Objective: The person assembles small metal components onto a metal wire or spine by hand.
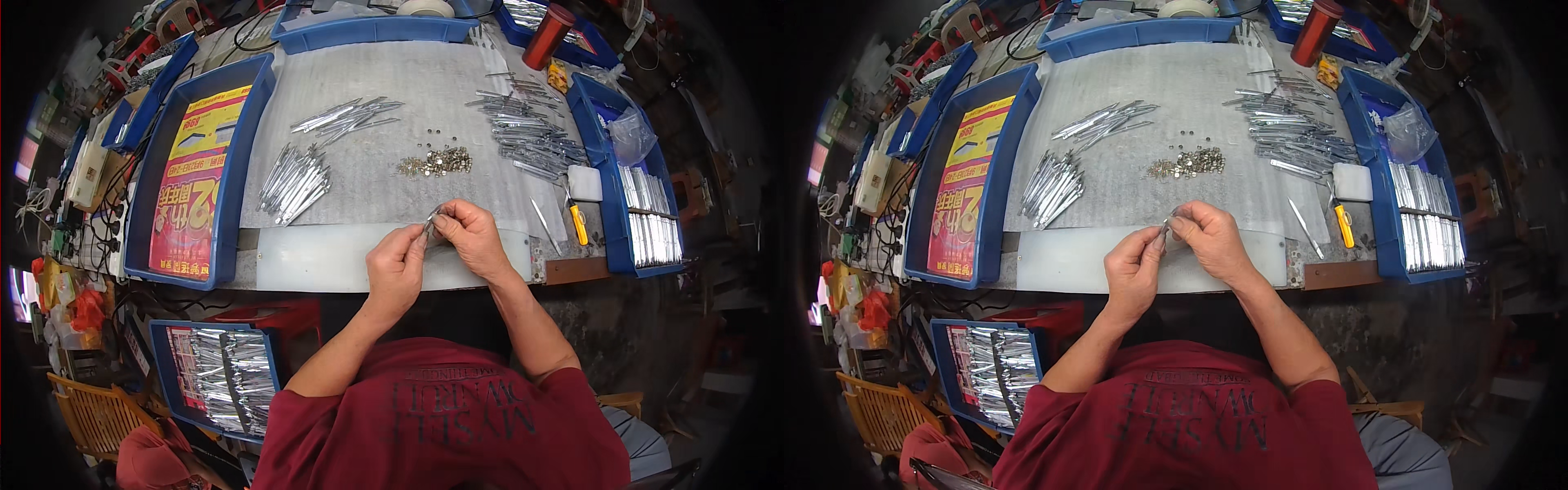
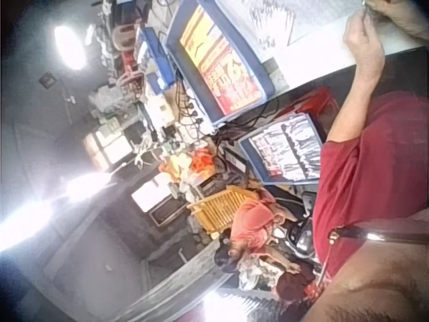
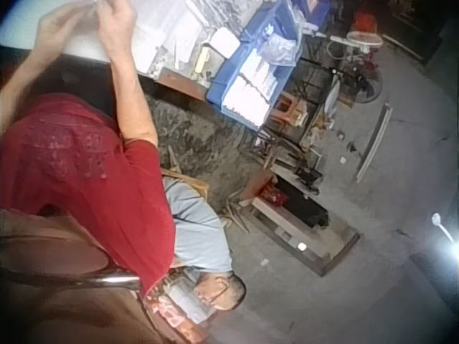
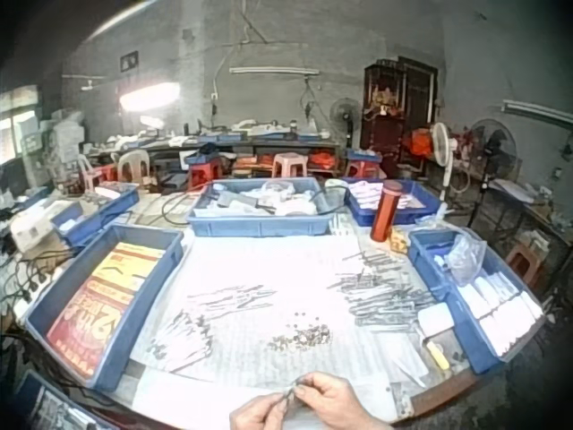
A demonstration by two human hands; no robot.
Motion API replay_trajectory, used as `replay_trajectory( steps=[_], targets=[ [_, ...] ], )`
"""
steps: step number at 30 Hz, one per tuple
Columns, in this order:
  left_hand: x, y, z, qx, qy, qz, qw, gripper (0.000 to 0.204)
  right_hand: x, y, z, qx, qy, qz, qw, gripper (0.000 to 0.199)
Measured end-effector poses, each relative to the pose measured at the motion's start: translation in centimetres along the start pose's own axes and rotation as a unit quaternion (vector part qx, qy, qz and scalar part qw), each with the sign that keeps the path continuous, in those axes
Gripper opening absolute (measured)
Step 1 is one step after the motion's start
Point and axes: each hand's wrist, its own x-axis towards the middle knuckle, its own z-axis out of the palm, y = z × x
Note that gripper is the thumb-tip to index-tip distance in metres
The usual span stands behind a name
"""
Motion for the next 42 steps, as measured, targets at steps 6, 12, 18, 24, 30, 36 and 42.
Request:
replay_trajectory(
  steps=[6, 12, 18, 24, 30, 36, 42],
  targets=[
    [0.0, -0.6, -0.1, -0.12, -0.025, -0.099, 0.987, 0.016, -0.1, 0.1, -0.1, 0.012, -0.022, -0.003, 1.0, 0.014],
    [0.4, -0.2, -0.2, -0.15, -0.026, -0.109, 0.982, 0.016, -0.1, -0.3, -0.1, 0.032, -0.015, 0.007, 0.999, 0.017],
    [0.5, -0.4, -0.1, -0.138, -0.032, -0.107, 0.984, 0.015, -0.2, -0.4, -0.5, 0.025, 0.016, 0.029, 0.999, 0.019],
    [0.8, -1.4, -0.5, -0.1, -0.028, -0.103, 0.989, 0.015, 1.6, 0.4, -3.5, -0.142, 0.12, -0.034, 0.982, 0.018],
    [0.8, -1.6, -0.3, -0.096, -0.006, -0.097, 0.991, 0.014, 4.4, 0.1, -6.4, -0.364, 0.133, -0.111, 0.915, 0.016],
    [0.7, -1.7, -0.4, -0.104, -0.016, -0.109, 0.988, 0.014, 6.0, 1.0, -7.0, -0.505, 0.073, -0.141, 0.849, 0.011],
    [0.6, -2.0, -0.2, -0.101, -0.008, -0.095, 0.99, 0.013, 6.7, 1.5, -6.2, -0.577, 0.068, -0.134, 0.803, 0.009]
  ],
)
